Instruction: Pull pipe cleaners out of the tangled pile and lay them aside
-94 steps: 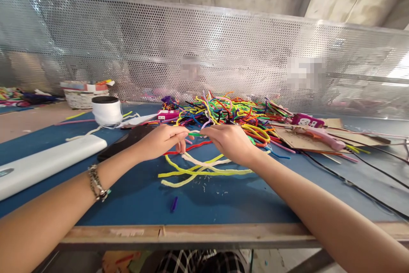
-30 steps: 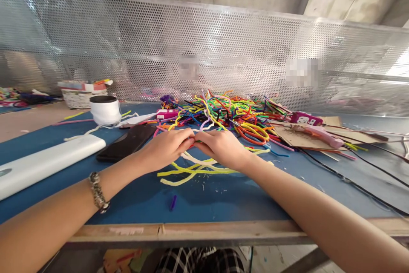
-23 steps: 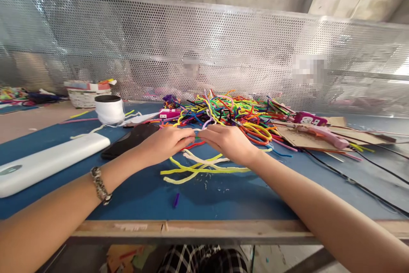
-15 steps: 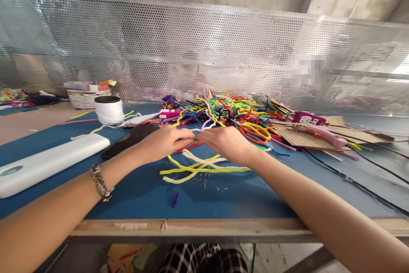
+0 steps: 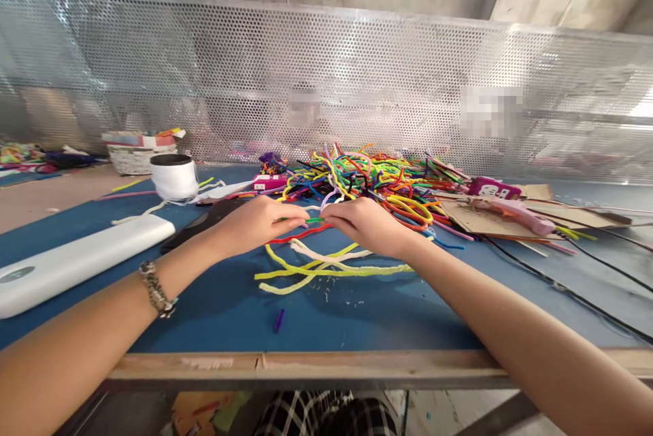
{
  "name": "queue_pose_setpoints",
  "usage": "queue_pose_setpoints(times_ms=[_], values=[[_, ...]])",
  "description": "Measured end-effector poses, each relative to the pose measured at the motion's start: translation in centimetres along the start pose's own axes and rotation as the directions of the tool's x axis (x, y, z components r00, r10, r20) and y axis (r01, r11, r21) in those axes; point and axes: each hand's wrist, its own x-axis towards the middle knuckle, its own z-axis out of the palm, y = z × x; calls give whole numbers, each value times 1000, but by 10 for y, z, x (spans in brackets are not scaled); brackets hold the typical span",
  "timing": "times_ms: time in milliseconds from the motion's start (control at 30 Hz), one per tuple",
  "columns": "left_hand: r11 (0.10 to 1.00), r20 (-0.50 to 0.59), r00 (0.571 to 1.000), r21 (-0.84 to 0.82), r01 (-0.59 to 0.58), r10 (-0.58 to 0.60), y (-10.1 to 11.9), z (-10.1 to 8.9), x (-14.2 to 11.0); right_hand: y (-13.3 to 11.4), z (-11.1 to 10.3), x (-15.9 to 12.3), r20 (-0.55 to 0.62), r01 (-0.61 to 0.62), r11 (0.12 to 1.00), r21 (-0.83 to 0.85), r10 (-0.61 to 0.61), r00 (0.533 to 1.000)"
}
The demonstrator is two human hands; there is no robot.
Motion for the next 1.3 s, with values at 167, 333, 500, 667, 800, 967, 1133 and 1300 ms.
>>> queue_pose_setpoints(times_ms=[167,333,500,667,800,967,1133,1300], values=[[1000,16,1000,-5,-6,6,-3,-2,0,5,-3,-1,-25,66,995,70,-65,998],[999,24,999,34,-38,37,-10,-3,0,7,-7,0,10,110,986,124,-112,994],[998,26,999,43,-47,46,-17,-4,0,13,-10,-2,64,115,980,165,-127,990],[997,-12,999,57,-52,52,-23,-8,1,22,-11,-4,62,106,980,166,-118,991],[993,-5,998,91,-70,70,-24,-10,1,22,-15,-4,93,91,974,208,-112,989],[989,-25,998,133,-62,66,-26,-12,1,24,-23,-8,190,-16,950,313,-46,981],[981,-23,998,185,-59,64,-29,-12,1,37,-27,-12,276,-108,911,399,-6,961],[979,-30,999,206,-7,14,-33,-15,0,47,-27,-12,261,-95,933,348,1,965]])
